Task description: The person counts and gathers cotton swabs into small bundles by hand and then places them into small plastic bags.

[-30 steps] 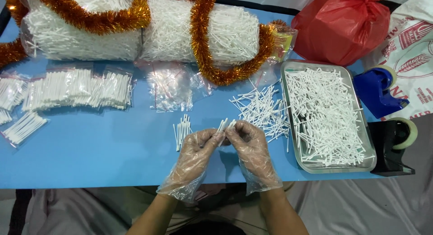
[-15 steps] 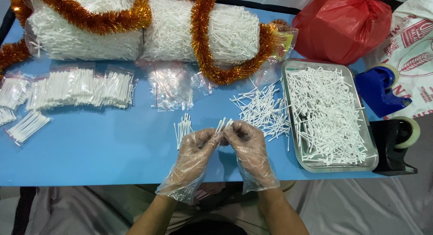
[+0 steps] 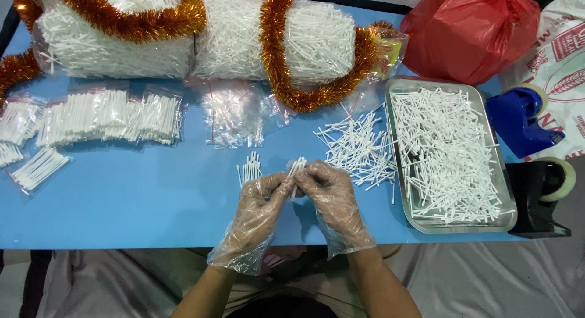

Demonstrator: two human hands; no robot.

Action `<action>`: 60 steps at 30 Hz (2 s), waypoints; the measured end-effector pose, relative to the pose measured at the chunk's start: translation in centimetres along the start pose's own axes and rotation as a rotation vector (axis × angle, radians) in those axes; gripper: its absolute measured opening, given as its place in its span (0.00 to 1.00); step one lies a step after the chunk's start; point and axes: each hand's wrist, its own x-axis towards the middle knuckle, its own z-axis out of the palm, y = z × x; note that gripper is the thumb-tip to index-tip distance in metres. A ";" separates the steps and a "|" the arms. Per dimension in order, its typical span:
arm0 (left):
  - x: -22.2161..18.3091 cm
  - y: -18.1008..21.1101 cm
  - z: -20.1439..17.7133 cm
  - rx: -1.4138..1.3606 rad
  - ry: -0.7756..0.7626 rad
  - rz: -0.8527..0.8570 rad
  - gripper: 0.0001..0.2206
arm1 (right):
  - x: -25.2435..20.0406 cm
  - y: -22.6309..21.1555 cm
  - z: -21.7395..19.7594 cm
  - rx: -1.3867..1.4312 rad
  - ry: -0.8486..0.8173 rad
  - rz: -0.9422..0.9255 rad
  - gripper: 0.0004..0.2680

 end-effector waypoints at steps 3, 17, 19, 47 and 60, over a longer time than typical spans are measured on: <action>-0.6 2.1 -0.3 0.024 -0.001 0.017 0.15 | 0.2 0.0 0.5 0.043 -0.017 -0.010 0.07; -1.9 0.6 -6.0 0.595 0.265 0.086 0.12 | 3.7 3.5 1.9 -0.331 -0.001 0.167 0.12; -1.3 -3.5 -7.3 0.819 0.343 0.186 0.10 | 4.3 5.4 2.3 -0.458 -0.001 0.167 0.10; 1.5 -5.9 1.7 1.099 0.110 0.600 0.14 | -3.0 2.4 -6.6 -0.879 0.266 -0.331 0.09; 5.5 -6.8 3.9 1.063 0.019 0.621 0.04 | -1.5 4.4 -7.1 -1.189 0.306 -0.516 0.04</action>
